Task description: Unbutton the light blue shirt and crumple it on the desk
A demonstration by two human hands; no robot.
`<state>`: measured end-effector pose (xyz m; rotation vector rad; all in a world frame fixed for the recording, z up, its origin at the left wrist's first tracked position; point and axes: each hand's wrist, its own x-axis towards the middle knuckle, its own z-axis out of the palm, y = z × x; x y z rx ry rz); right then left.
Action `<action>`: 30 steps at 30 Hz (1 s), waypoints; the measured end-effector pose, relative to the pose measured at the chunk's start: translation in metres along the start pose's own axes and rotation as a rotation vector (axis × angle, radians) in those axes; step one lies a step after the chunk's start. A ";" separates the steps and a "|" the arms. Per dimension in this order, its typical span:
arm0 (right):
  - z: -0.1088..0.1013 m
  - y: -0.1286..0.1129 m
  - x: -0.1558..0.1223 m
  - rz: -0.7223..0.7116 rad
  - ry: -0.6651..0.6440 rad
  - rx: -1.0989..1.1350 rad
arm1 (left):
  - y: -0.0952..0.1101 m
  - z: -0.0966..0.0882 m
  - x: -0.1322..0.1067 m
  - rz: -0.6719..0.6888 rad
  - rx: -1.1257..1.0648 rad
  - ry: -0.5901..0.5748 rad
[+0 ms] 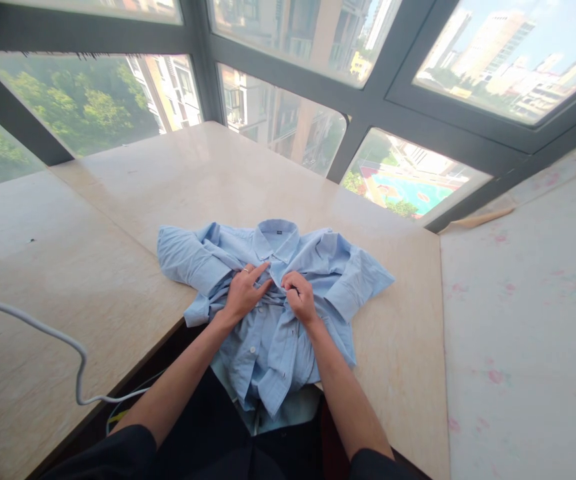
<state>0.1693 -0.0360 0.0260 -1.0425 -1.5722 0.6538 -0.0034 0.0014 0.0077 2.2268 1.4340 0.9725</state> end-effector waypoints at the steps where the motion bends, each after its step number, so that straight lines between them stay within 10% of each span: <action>1: -0.001 0.000 0.000 0.018 -0.019 0.025 | 0.001 0.000 0.000 0.004 0.018 0.001; 7: -0.001 0.005 -0.001 0.087 -0.032 -0.021 | 0.005 -0.004 -0.001 0.055 -0.087 0.078; 18: 0.018 -0.033 0.006 -0.109 -0.093 -0.868 | 0.000 -0.006 -0.002 0.177 -0.126 0.078; 30: 0.013 -0.038 0.014 0.101 -0.192 -0.764 | 0.005 -0.005 -0.006 0.182 -0.141 0.138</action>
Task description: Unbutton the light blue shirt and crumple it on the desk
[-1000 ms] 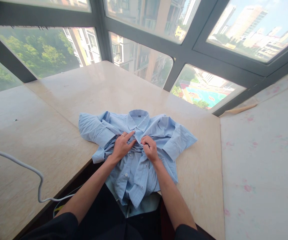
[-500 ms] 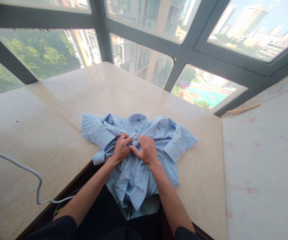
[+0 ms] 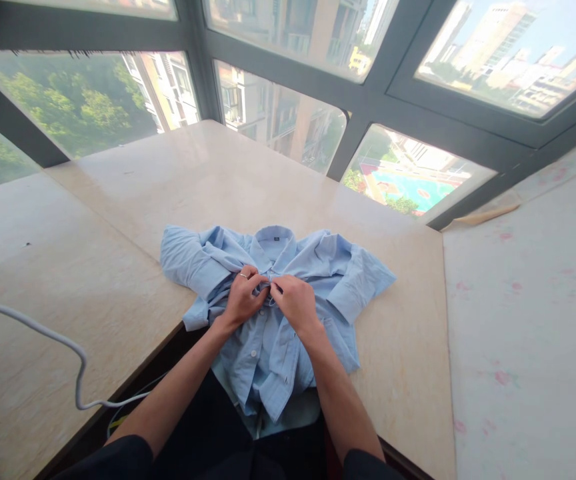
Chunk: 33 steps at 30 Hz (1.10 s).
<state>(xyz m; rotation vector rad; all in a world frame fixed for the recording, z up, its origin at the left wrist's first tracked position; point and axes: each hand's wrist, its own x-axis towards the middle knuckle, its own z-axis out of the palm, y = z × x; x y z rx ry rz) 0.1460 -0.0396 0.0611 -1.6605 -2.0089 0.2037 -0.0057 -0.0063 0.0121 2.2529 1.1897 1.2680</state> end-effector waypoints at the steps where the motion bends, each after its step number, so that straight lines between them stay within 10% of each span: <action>1: 0.001 0.001 -0.001 0.011 0.000 -0.014 | 0.000 0.000 0.000 -0.001 -0.004 -0.002; 23: 0.010 0.023 0.001 0.131 -0.070 0.582 | 0.002 -0.004 0.000 -0.019 -0.049 -0.047; 33: 0.019 0.018 -0.004 -0.067 0.047 0.173 | 0.000 -0.002 0.000 -0.017 -0.050 -0.055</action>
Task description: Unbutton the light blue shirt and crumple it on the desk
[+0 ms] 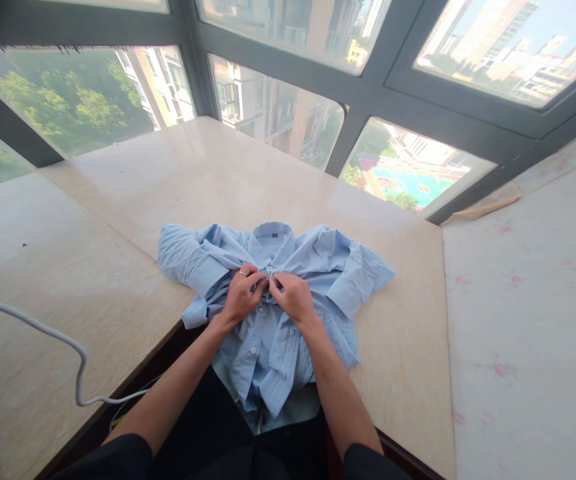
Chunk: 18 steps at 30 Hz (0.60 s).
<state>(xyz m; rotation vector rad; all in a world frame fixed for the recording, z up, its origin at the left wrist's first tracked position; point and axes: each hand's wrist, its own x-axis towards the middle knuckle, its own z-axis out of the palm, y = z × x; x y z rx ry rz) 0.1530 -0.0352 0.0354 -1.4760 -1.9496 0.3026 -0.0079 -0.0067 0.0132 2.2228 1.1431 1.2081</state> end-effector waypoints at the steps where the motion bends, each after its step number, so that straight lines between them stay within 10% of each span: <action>1: 0.001 0.001 0.000 -0.029 0.009 -0.054 | 0.000 0.000 0.000 0.005 0.007 -0.001; 18: -0.001 0.009 0.000 -0.033 -0.077 -0.082 | -0.001 0.000 0.001 -0.003 0.043 -0.033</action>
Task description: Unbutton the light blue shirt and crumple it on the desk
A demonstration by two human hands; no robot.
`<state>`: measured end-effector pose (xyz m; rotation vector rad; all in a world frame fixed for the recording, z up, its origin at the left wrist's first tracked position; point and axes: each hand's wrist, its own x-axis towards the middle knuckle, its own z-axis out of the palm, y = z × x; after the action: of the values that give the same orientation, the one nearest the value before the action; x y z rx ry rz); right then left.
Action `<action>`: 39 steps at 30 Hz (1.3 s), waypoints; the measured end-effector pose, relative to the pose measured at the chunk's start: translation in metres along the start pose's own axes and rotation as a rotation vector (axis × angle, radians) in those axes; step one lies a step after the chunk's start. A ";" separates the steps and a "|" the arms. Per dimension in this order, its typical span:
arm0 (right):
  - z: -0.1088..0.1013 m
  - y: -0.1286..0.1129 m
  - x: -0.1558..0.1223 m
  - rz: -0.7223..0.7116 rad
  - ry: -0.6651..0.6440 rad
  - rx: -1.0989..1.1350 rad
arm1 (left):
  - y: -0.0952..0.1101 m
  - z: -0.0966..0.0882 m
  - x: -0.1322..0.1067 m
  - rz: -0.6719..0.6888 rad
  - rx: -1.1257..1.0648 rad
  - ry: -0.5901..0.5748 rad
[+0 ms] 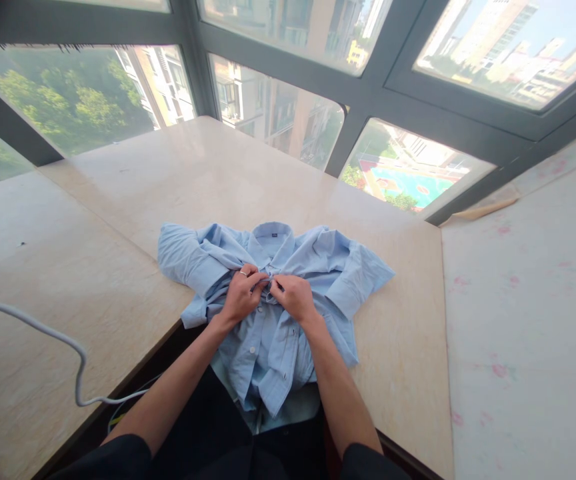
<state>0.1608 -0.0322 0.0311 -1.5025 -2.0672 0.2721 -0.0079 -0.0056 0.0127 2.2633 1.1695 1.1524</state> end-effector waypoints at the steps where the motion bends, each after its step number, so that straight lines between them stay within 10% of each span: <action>1: 0.000 0.001 0.000 0.005 -0.005 0.042 | -0.001 0.000 0.000 -0.009 -0.016 -0.002; 23: -0.006 0.010 -0.002 0.223 0.130 0.649 | 0.010 -0.014 0.003 -0.146 -0.396 0.090; 32: -0.015 0.016 -0.006 0.142 -0.088 0.855 | 0.016 -0.005 -0.003 -0.001 0.199 0.303; 39: -0.020 0.006 -0.002 0.199 -0.215 0.550 | 0.012 -0.002 -0.002 0.098 0.221 0.014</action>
<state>0.1768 -0.0352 0.0436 -1.3668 -1.7855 1.0275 -0.0042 -0.0148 0.0204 2.5063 1.2588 1.1244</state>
